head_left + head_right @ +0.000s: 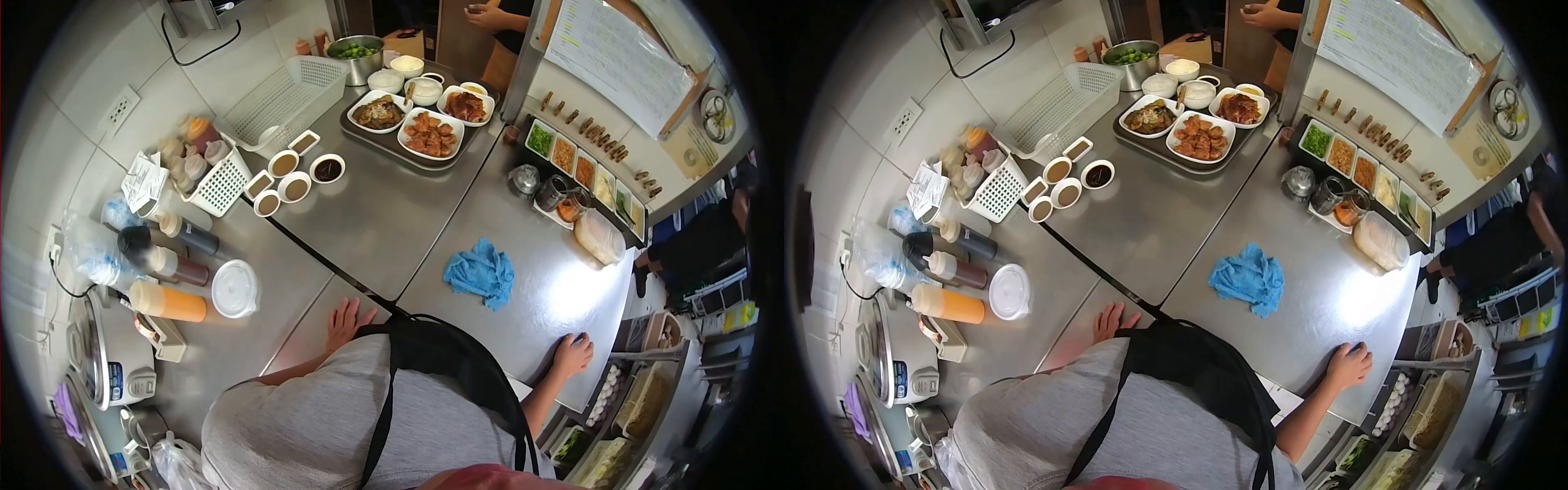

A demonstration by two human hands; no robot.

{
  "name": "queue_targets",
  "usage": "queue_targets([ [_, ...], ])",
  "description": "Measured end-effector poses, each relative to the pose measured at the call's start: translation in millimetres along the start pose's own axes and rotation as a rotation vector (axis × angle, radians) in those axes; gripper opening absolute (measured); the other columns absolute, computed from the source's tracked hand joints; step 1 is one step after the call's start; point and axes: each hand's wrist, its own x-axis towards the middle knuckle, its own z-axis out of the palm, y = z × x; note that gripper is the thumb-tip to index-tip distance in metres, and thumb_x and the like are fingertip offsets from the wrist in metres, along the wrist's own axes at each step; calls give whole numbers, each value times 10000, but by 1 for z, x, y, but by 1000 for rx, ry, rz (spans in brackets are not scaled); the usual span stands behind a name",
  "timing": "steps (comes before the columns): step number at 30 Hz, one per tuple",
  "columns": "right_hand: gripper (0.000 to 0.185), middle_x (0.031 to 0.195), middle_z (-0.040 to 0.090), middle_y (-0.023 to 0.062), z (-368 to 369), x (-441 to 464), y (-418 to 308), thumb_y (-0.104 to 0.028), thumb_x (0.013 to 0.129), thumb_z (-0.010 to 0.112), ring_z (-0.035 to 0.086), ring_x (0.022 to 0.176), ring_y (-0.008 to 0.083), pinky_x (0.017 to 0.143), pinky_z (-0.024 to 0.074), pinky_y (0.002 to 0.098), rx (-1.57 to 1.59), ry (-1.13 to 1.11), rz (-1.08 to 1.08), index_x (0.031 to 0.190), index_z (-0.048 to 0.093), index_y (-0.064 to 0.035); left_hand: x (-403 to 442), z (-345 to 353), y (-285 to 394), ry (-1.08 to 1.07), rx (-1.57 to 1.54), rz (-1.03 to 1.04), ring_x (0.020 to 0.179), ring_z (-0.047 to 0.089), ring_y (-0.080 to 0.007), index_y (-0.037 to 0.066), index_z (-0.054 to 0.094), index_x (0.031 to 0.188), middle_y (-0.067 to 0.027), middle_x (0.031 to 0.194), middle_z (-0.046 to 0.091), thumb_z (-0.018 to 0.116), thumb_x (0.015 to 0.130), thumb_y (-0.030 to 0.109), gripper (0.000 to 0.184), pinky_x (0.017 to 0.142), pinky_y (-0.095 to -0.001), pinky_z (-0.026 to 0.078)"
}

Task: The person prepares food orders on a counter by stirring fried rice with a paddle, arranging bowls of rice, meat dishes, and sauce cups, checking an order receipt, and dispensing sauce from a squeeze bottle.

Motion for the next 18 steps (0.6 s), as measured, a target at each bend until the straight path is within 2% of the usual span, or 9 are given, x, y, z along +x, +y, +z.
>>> queue_targets([
  [10,385,1184,417,77,-3,-5,-1,-322,738,482,350,1120,250,874,295,441,39,72,-32,1089,482,-161,1,-6,0,-20,-21,26,1204,189,-366,237,339,1238,-163,1297,211,458,756,424,531,925,-527,159],
  [18,394,1181,422,79,-3,-3,-2,-326,724,507,351,1119,250,873,293,441,16,53,-5,1087,484,-174,1,3,-2,74,58,52,1185,226,-356,248,336,1239,-160,1281,238,440,765,422,516,905,-527,196],
])
